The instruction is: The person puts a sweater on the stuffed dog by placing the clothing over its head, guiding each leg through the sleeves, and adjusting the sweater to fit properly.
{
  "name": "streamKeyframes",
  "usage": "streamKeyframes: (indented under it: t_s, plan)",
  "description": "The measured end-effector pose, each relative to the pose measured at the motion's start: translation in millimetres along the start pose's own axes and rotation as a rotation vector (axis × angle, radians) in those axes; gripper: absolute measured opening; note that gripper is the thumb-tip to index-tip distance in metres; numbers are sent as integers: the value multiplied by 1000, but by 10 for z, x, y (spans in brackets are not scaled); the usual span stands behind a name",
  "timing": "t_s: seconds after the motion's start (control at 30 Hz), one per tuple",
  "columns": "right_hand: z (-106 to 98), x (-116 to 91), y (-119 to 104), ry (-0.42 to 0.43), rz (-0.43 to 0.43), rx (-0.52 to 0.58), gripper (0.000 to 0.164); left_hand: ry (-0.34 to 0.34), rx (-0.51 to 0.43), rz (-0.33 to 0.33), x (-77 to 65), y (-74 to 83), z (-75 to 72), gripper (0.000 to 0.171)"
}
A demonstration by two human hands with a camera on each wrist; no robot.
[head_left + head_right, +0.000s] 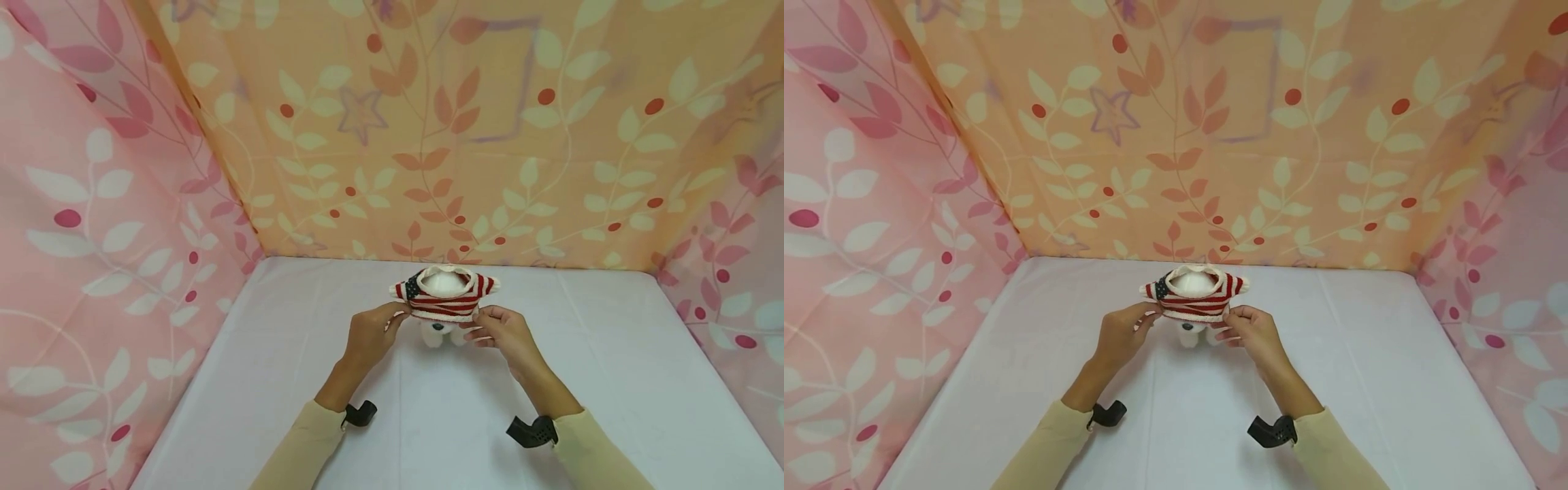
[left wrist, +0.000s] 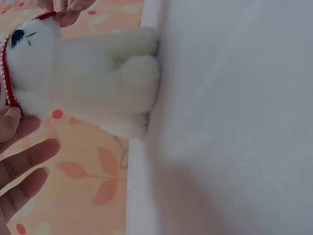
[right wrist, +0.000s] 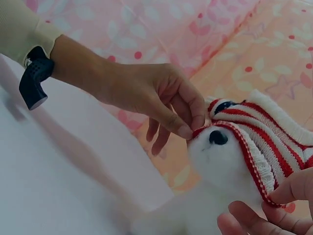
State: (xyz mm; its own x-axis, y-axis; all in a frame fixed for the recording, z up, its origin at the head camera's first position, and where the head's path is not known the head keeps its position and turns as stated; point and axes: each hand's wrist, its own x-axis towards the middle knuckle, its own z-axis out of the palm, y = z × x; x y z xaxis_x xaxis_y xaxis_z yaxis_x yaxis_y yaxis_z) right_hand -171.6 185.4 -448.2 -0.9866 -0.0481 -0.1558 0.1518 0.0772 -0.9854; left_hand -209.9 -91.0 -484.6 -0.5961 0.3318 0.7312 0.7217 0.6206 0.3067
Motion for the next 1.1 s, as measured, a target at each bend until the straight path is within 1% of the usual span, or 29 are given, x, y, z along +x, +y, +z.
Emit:
streamKeyframes:
  t_s: [0.13, 0.23, 0.3, 0.37, 0.43, 0.5, 0.53, 0.63, 0.67, 0.73, 0.83, 0.9, 0.97, 1.0, 1.1]
  plan:
    - [-6, 30, 57, 11, -16, -35, 28, -15, 33, -56, -32, -27, 23, 15]
    - [-8, 70, 96, 24, -19, -71, 27, -18, 63, -77, -43, -63, 47, 17]
    - [-12, 96, 118, 25, -19, -85, 27, -7, 76, -82, -39, -73, 53, 20]
    - [-7, 101, 111, 21, -22, -80, 26, -7, 68, -92, -33, -81, 63, 20]
    - [-9, 109, 106, 9, -35, -61, 26, -17, 20, -114, -23, -78, 70, 18]
    - [-7, 99, 82, -3, -45, -34, 25, -31, -60, -154, -6, -72, 73, 16]
    - [-8, 93, 70, -10, -50, -22, 25, -39, -110, -185, 2, -71, 76, 14]
    - [-20, 95, 51, -28, -42, -1, 26, -61, -316, -315, 29, -60, 66, 8]
    - [-28, 101, 50, -35, -31, 1, 26, -72, -391, -373, 37, -60, 62, 7]
    - [-44, 118, 52, -42, -1, 16, 26, -101, -543, -509, 57, -66, 56, 8]
    - [-68, 159, 60, -56, 43, 65, 30, -156, -754, -708, 100, -97, 58, 19]
    - [-84, 191, 63, -71, 66, 110, 34, -199, -868, -816, 139, -113, 54, 29]
    - [-101, 224, 64, -88, 89, 157, 37, -238, -982, -887, 179, -124, 56, 37]
    - [-110, 239, 61, -96, 101, 183, 37, -255, -1030, -912, 197, -126, 57, 40]
    - [-143, 276, 56, -127, 121, 236, 30, -286, -1133, -959, 249, -110, 60, 44]
